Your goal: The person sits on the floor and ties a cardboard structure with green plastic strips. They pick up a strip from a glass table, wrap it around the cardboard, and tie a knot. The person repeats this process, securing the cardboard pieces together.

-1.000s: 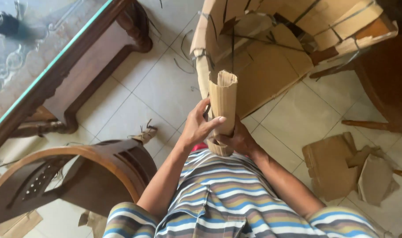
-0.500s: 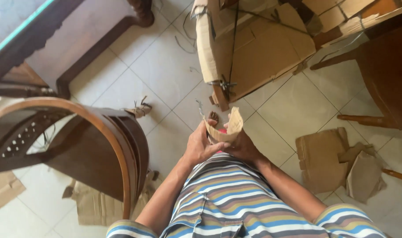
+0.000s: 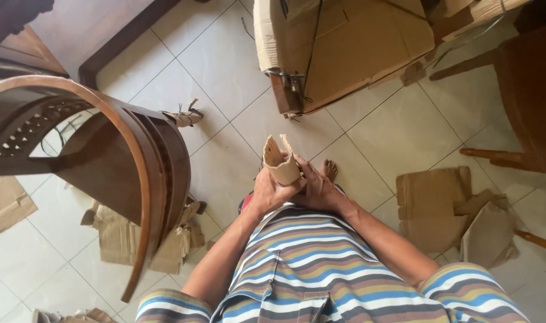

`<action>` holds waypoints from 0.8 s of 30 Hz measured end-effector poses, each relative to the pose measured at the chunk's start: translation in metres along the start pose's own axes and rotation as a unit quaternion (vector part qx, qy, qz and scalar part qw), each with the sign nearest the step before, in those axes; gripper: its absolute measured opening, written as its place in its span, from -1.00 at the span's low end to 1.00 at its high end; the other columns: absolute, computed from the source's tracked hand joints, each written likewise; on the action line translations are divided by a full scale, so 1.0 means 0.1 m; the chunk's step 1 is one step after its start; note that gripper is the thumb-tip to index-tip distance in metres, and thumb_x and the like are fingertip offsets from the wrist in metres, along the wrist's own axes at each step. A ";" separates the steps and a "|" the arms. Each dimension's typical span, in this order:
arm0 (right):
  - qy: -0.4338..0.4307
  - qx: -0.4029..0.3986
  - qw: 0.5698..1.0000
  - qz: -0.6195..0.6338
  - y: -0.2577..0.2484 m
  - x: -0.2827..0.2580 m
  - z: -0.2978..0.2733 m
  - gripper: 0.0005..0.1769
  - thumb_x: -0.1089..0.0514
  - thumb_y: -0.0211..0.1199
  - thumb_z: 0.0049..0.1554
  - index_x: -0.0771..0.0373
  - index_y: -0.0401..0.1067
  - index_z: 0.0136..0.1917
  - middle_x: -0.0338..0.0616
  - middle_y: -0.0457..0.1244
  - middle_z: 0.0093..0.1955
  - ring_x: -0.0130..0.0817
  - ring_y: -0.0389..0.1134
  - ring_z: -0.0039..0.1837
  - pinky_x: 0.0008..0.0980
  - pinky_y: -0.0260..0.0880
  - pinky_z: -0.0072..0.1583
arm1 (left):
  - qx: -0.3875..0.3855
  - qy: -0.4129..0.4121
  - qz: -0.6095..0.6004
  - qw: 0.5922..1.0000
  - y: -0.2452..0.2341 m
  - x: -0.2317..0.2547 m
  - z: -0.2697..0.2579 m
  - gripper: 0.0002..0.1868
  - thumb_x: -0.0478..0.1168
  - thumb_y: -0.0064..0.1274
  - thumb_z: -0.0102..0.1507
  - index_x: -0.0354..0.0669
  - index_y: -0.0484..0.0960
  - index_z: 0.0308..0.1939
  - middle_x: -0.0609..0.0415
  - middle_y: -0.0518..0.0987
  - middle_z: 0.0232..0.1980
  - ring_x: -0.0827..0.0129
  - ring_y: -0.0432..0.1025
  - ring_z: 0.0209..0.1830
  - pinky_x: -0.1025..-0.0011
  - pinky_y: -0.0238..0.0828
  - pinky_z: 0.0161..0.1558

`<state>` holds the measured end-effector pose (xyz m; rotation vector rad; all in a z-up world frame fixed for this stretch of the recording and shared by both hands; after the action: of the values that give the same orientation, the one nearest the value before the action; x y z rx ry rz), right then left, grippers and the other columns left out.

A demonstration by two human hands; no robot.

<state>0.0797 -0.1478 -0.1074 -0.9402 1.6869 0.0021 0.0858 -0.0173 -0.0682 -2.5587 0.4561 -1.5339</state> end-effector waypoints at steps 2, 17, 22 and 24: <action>-0.062 0.003 0.997 0.038 -0.18 0.02 -0.13 0.30 -0.03 0.62 -0.20 0.07 -0.03 0.66 0.05 0.27 0.37 0.11 0.39 0.30 0.05 0.46 0.25 | 0.002 0.014 -0.007 1.000 0.22 -0.01 -0.02 -0.12 0.13 0.48 -0.13 0.11 0.53 0.24 -0.03 0.66 -0.02 -0.09 0.55 0.12 0.01 0.44 0.19; 0.052 -0.177 0.886 0.426 -1.12 0.47 -0.24 -0.43 0.01 -0.02 0.23 0.22 0.40 0.43 0.11 0.30 0.36 -0.18 0.27 0.38 -0.15 0.29 0.36 | -0.066 0.230 0.085 0.967 1.48 0.82 -0.03 -0.30 0.21 0.39 -0.02 0.04 0.56 0.09 0.00 0.63 -0.11 -0.04 0.57 -0.05 0.03 0.52 -0.02; -0.094 -0.160 0.958 0.219 -1.13 0.72 -0.22 -0.56 0.03 -0.10 0.36 0.22 0.57 0.21 0.00 0.43 0.13 -0.20 0.47 0.16 -0.27 0.43 0.24 | -0.034 0.223 0.055 0.973 1.53 0.75 0.01 -0.35 0.20 0.44 -0.05 0.01 0.59 -0.02 -0.03 0.62 -0.15 -0.06 0.56 -0.08 0.07 0.51 -0.07; 0.014 -0.157 0.914 0.375 -0.88 1.64 -0.06 -0.56 0.02 -0.07 0.37 0.32 0.56 0.10 -0.02 0.40 0.04 -0.27 0.37 0.11 -0.19 0.36 0.27 | -0.028 0.185 0.028 0.982 1.56 0.57 0.04 -0.41 0.13 0.46 -0.05 0.09 0.63 -0.02 0.00 0.64 -0.16 -0.03 0.57 -0.08 0.08 0.51 -0.06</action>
<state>0.1200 -0.3045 -0.1995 -0.4603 2.0173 0.7949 0.0842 -0.1834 -0.0628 -2.2753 0.6110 -2.0082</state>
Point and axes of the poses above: each hand's wrist, its own z-axis towards the middle knuckle, its own y-axis out of the palm, x = y × z, the point moved 10 cm from there along z, towards the middle knuckle
